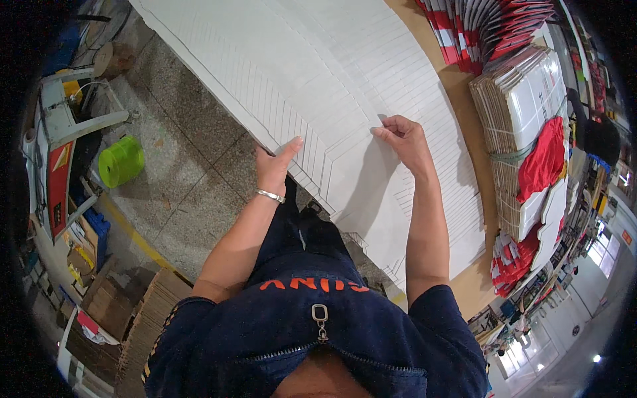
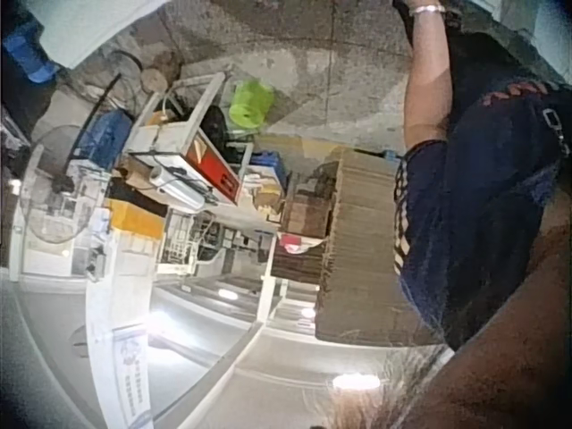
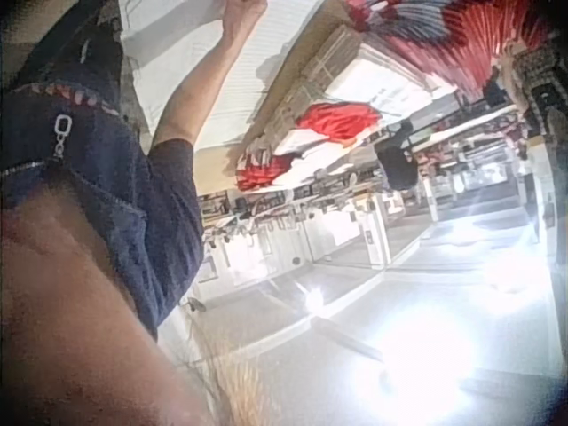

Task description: The person folds flat white cardboard sheets into box shapes by hand. They repeatedly pick up a sheet, fold the flaps, and place the formed box onto a stack. The task is performed in a repetitive loop throughout the clip.

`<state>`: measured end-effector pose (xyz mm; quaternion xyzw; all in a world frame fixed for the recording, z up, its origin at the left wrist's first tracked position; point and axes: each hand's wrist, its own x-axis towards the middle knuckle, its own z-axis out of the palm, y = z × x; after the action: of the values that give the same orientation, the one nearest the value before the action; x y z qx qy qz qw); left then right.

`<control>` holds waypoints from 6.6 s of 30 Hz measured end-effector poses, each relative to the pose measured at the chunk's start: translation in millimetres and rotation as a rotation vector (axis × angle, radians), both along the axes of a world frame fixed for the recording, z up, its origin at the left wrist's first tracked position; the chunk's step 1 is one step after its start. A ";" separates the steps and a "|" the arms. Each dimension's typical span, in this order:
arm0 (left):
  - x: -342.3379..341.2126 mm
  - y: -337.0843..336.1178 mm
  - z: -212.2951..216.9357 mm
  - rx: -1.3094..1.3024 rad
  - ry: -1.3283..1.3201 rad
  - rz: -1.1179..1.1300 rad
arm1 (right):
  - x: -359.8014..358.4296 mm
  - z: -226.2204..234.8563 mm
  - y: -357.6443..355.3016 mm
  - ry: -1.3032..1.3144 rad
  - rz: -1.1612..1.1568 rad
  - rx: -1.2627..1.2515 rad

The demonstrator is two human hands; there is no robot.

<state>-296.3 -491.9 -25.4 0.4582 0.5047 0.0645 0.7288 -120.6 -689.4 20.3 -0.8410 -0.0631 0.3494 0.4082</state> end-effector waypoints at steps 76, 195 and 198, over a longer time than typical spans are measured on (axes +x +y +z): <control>-22.2 -51.4 0.8 -0.007 0.003 -0.007 | -77.7 26.8 -47.8 -0.127 -0.331 0.117; -30.2 -55.7 -13.7 -0.073 -0.024 -0.038 | -63.5 -5.0 -53.1 -0.191 -0.266 -0.036; -30.1 -55.6 -14.8 -0.063 -0.002 -0.045 | -62.5 -6.9 -48.7 -0.182 -0.329 -0.019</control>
<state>-326.4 -547.5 -40.1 0.4462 0.4953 0.0330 0.7446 -183.1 -738.1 13.4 -0.8720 0.0417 0.2009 0.4445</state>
